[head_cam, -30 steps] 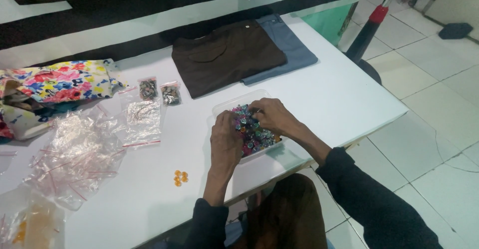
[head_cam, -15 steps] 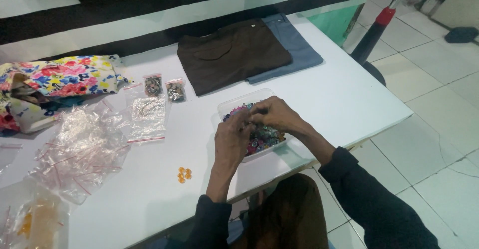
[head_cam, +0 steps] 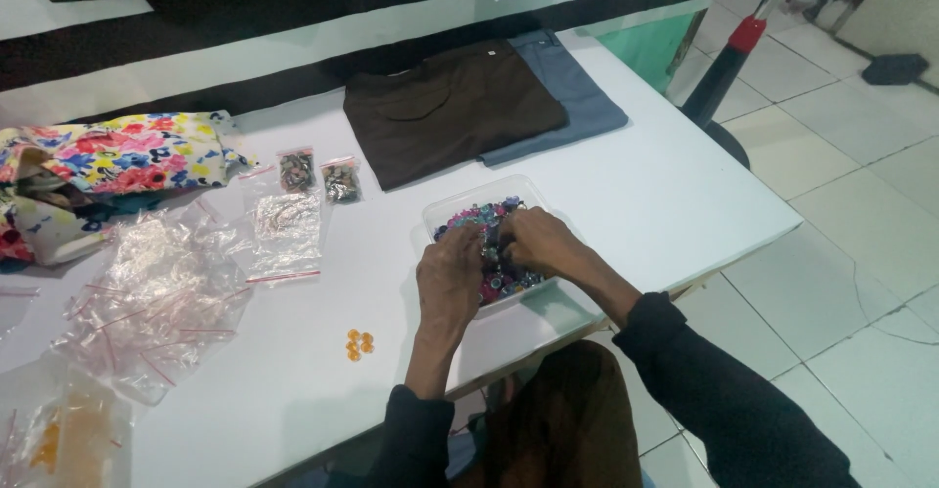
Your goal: The person sorts small orange and multicolored decorative items from a plastic container, places them into small zip-top bags, and seals the bags. The person repeats this process multiple times, handling the items one at a time.
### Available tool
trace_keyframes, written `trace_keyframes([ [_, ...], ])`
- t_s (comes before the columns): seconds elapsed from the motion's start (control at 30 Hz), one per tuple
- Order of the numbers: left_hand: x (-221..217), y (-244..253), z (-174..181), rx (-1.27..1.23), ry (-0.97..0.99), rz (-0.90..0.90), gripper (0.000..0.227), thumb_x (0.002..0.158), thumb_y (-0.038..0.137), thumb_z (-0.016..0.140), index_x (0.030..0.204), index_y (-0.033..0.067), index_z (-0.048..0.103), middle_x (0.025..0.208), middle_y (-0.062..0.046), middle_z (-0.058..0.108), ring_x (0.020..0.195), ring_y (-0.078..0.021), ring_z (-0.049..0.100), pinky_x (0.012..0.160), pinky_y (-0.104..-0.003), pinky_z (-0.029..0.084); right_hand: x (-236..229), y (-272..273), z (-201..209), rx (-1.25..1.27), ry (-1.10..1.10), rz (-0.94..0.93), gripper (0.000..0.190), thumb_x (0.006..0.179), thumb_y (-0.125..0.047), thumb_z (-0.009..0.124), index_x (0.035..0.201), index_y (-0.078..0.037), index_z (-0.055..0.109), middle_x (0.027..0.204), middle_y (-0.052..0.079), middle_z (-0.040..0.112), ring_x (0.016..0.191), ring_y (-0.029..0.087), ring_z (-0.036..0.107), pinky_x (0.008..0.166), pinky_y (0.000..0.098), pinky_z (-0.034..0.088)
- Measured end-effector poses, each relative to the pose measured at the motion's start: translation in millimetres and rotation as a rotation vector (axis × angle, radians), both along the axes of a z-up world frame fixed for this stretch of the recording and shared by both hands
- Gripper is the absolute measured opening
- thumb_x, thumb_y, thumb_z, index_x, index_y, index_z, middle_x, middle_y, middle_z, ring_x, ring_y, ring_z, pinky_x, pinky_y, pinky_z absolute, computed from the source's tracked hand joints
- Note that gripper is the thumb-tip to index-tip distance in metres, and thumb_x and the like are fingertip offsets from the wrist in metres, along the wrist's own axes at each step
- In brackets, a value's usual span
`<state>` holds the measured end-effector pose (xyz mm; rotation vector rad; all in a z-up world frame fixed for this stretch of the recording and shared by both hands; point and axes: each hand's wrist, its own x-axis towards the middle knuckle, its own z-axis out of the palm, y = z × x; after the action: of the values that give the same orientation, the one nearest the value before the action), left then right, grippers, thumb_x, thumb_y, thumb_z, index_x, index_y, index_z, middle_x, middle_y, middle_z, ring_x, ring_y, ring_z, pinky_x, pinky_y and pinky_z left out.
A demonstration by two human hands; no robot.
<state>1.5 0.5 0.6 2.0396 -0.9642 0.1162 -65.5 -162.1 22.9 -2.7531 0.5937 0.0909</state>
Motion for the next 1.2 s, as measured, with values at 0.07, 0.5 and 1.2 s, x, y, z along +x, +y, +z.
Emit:
trace_keyframes([
  [0.07,-3.3,1.3,8.1,-0.009,0.010,0.001,0.021,0.097,0.010,0.068,0.115,0.0182,0.073,0.109,-0.004,0.077,0.097,-0.0280,0.075,0.080,-0.036,0.064,0.2,-4.3,4.8,0.076,-0.047,-0.019,0.019,0.089,-0.016,0.070,0.104,-0.011,0.081,0.093,0.016,0.078,0.094,0.041,0.075,0.081,0.0495,0.060],
  [0.5,-4.0,2.5,10.8,-0.023,0.053,-0.004,0.020,0.097,0.009,0.069,0.114,0.0180,0.073,0.106,-0.002,0.078,0.096,-0.0261,0.075,0.083,-0.036,0.063,-22.7,-6.7,46.6,0.846,-0.372,-0.042,0.023,0.088,-0.007,0.072,0.106,0.007,0.069,0.085,0.020,0.071,0.079,0.027,0.075,0.073,0.0405,0.063],
  [1.2,-3.2,3.5,8.7,-0.031,0.075,-0.029,0.022,0.096,0.007,0.068,0.116,0.0165,0.071,0.114,-0.007,0.076,0.101,-0.0288,0.073,0.091,-0.039,0.058,-34.1,22.0,82.9,0.283,-0.048,0.025,0.033,0.094,-0.015,0.058,0.122,-0.005,0.072,0.113,0.023,0.074,0.108,0.045,0.071,0.093,0.0543,0.056],
])
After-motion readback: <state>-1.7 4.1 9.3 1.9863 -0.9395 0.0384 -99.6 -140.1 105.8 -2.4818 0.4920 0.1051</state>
